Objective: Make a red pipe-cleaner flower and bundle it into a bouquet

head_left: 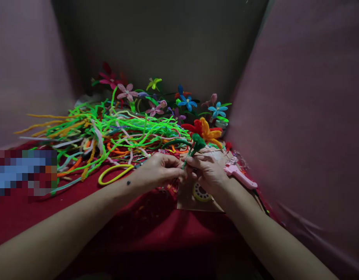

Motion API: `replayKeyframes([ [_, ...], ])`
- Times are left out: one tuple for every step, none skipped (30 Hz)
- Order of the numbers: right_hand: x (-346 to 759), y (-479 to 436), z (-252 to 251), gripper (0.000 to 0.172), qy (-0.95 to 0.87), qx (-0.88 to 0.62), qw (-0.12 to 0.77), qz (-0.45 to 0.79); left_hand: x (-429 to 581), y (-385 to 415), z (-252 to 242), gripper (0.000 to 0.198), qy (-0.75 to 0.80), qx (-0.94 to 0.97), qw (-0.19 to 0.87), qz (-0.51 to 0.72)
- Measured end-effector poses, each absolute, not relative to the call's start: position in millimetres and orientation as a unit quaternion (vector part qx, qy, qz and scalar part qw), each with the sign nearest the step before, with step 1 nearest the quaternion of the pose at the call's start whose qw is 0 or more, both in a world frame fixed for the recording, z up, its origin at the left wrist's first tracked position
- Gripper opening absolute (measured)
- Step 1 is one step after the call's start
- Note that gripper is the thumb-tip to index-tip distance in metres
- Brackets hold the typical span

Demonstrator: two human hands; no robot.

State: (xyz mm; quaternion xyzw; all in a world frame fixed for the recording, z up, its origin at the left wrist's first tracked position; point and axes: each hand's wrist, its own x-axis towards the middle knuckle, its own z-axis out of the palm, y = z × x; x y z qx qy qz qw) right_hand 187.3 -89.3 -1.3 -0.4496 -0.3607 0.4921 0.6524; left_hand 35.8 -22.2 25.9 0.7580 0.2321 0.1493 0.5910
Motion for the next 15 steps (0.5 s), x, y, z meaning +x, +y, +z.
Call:
replayKeyframes([
  [185, -87, 1, 0.030, -0.362, -0.448, 0.654, 0.491, 33, -18, 24, 0.027, 0.220, 0.748, 0.609, 0.146],
  [184, -85, 3, 0.029, -0.365, -0.448, 0.652, 0.490, 31, -13, 21, 0.031, 0.206, 0.733, 0.632, 0.144],
  [183, -84, 5, 0.029, -0.369, -0.450, 0.651, 0.487, 29, -9, 18, 0.033, 0.198, 0.714, 0.656, 0.145],
  [182, -82, 6, 0.030, -0.378, -0.453, 0.649, 0.481, 28, -5, 15, 0.034, 0.195, 0.691, 0.680, 0.148],
  [182, -81, 8, 0.030, -0.391, -0.455, 0.646, 0.472, 27, -3, 14, 0.033, 0.196, 0.674, 0.697, 0.147],
  [181, -79, 9, 0.031, -0.407, -0.459, 0.643, 0.459, 27, -2, 13, 0.031, 0.200, 0.665, 0.704, 0.145],
  [180, -77, 10, 0.031, -0.425, -0.462, 0.638, 0.446, 28, -2, 13, 0.030, 0.204, 0.669, 0.699, 0.146],
  [179, -75, 11, 0.031, -0.442, -0.465, 0.634, 0.431, 28, -3, 14, 0.029, 0.210, 0.687, 0.680, 0.150],
  [178, -72, 11, 0.031, -0.458, -0.469, 0.630, 0.417, 29, -4, 16, 0.027, 0.217, 0.714, 0.646, 0.163],
  [177, -70, 12, 0.030, -0.469, -0.474, 0.628, 0.402, 30, -6, 17, 0.026, 0.226, 0.746, 0.599, 0.184],
  [175, -68, 13, 0.029, -0.475, -0.480, 0.629, 0.385, 30, -8, 18, 0.025, 0.235, 0.780, 0.540, 0.214],
  [172, -66, 14, 0.027, -0.478, -0.487, 0.632, 0.367, 31, -9, 18, 0.023, 0.241, 0.811, 0.470, 0.250],
  [170, -64, 15, 0.026, -0.475, -0.496, 0.638, 0.348, 31, -10, 17, 0.021, 0.248, 0.837, 0.395, 0.286],
  [167, -63, 15, 0.025, -0.470, -0.506, 0.644, 0.329, 32, -10, 15, 0.019, 0.252, 0.856, 0.318, 0.320],
  [165, -62, 14, 0.024, -0.464, -0.514, 0.649, 0.315, 32, -10, 12, 0.017, 0.258, 0.868, 0.248, 0.345],
])
